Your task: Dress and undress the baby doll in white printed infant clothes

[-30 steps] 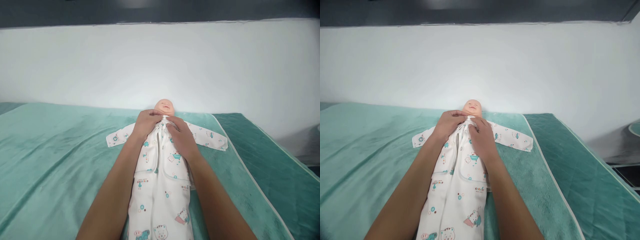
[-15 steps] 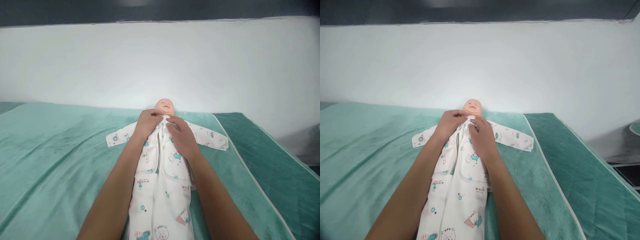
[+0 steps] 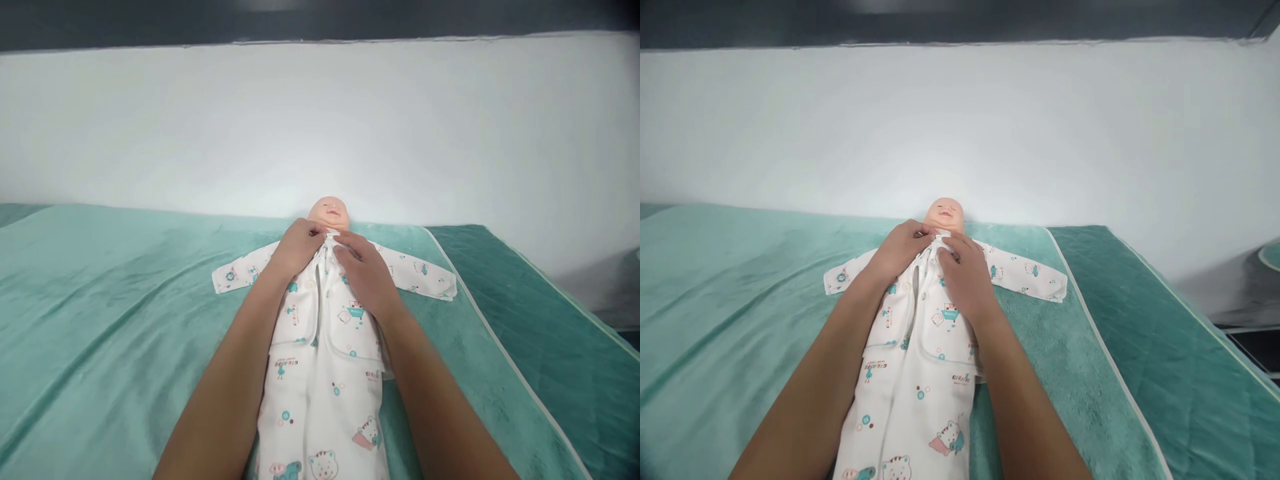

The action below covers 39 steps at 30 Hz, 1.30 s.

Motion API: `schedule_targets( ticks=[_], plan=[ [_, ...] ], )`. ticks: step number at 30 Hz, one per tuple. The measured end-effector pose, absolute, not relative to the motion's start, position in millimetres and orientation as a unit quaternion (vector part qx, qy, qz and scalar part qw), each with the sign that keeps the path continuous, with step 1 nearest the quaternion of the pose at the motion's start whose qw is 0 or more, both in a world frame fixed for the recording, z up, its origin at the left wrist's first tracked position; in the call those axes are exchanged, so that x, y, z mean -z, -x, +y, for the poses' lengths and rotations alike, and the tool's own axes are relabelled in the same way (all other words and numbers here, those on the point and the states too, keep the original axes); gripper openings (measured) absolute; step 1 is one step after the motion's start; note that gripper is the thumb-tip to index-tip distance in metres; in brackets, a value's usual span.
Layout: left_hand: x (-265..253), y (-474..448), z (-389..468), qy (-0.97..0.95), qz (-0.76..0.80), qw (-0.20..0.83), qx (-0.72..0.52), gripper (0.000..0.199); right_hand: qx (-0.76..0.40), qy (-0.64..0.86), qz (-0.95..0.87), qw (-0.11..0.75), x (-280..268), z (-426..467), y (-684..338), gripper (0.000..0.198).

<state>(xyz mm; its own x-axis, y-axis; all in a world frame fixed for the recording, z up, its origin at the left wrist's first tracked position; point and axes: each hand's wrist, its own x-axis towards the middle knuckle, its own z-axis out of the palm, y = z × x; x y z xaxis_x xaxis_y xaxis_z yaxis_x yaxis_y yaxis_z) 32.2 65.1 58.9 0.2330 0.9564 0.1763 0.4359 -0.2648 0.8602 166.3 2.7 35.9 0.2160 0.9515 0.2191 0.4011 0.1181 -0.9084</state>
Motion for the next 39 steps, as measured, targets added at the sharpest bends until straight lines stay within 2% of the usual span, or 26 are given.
schedule_targets(
  ticks=[6, 12, 20, 28, 39],
  plan=[
    [-58.2, -31.3, 63.4, -0.686, 0.490, 0.401, -0.358, 0.015, -0.279, 0.601, -0.560, 0.498, -36.3, 3.0, -165.6, 0.032],
    [-60.7, -33.0, 63.5, -0.684, 0.502, 0.388, -0.360, 0.010, -0.289, 0.604, -0.553, 0.496, -37.0, 2.3, -165.3, 0.032],
    [-62.3, -35.5, 60.4, -0.682, 0.486, 0.398, -0.374, 0.021, -0.304, 0.597, -0.542, 0.507, -35.2, 4.2, -166.3, 0.029],
    [-57.6, -34.1, 66.2, -0.670, 0.456, 0.440, -0.386, 0.018, -0.298, 0.591, -0.550, 0.510, -35.7, 5.1, -166.2, 0.028],
    [-61.3, -34.9, 61.1, -0.682, 0.497, 0.386, -0.373, 0.025, -0.300, 0.611, -0.549, 0.486, -41.7, -0.3, -165.7, 0.036]
  ],
)
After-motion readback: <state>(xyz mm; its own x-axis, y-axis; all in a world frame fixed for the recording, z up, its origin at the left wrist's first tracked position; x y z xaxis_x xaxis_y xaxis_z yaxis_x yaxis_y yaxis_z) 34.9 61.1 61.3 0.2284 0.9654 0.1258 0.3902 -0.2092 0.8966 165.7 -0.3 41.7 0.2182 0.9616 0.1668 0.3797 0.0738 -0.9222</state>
